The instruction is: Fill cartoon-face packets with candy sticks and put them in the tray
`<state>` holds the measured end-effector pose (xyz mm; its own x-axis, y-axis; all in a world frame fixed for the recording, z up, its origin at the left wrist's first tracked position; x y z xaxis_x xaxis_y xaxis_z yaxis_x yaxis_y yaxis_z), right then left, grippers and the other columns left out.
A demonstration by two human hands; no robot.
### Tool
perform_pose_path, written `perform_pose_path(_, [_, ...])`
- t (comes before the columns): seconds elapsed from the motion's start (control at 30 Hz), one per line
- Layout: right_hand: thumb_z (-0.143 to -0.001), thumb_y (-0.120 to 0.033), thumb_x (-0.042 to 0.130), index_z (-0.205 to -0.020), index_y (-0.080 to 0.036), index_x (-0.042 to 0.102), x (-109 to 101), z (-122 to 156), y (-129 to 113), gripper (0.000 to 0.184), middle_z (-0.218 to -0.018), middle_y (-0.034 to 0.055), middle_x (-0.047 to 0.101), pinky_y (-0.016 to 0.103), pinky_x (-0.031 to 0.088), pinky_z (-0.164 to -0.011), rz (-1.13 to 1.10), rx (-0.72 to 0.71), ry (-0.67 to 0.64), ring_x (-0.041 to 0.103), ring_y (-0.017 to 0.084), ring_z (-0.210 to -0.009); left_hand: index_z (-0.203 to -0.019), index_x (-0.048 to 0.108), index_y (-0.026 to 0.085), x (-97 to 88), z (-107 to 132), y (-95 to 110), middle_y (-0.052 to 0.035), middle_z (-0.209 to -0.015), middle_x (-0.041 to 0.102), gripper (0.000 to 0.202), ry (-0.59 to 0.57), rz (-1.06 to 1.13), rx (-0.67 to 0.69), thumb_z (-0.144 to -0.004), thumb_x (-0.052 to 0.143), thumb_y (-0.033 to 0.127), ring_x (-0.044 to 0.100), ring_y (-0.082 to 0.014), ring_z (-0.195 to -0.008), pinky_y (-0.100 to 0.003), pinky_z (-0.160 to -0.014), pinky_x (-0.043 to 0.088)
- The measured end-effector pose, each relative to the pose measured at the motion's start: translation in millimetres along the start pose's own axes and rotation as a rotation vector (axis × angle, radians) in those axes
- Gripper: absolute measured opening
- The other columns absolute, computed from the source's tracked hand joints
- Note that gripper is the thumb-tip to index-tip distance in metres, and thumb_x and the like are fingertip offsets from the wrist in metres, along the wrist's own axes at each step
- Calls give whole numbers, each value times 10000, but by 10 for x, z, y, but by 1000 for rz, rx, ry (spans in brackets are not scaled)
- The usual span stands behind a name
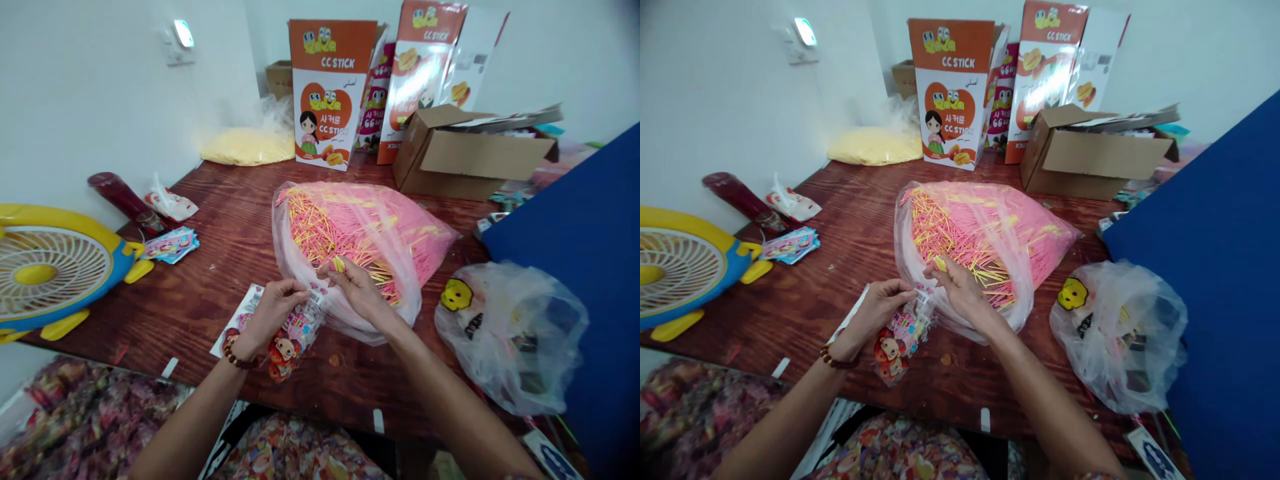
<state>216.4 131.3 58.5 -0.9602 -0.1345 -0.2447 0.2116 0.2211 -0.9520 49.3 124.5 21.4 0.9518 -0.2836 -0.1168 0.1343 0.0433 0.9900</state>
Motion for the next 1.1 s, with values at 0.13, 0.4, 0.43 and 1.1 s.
perform_pose_path(0.13, [-942,-312,507,-902,-228,630,69,21,-37,154,-904,39,724,302,478,-729,128,-70,-45,660,182,-807,-691,662,144,-17,4,26,13,-625,592,252,-2,-65,32,-817,669,362,471,-99,-577,-215,-551,374])
perform_pose_path(0.4, [-931,-204,474,-859,-236,559,218,90,76,115,-837,37,672,289,423,-688,364,-185,-95,603,193,-759,-689,623,156,23,-9,-9,16,-640,585,242,-69,-116,38,-816,666,357,471,-104,-587,-208,-553,372])
perform_pose_path(0.43, [-930,-201,471,-857,-234,554,220,96,90,115,-839,40,668,291,420,-689,375,-182,-97,602,195,-762,-682,618,155,30,-7,-30,19,-634,576,243,-79,-113,39,-816,664,353,461,-101,-582,-207,-546,364])
perform_pose_path(1.1, [-944,-417,503,-946,-250,555,151,89,-211,174,-817,14,715,361,557,-821,-618,-40,368,703,200,-887,-706,570,179,168,121,231,17,-672,530,283,-41,-240,335,-951,534,316,467,-113,-627,-222,-614,379])
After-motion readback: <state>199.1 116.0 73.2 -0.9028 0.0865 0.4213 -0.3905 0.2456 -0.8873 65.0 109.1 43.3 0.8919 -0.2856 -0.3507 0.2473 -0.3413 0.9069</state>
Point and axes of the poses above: each hand's wrist, its own z-axis away from the middle knuckle, its own x-axis out of the palm, y = z × x, the point moved 7 cm from there along -z, towards the middle knuckle
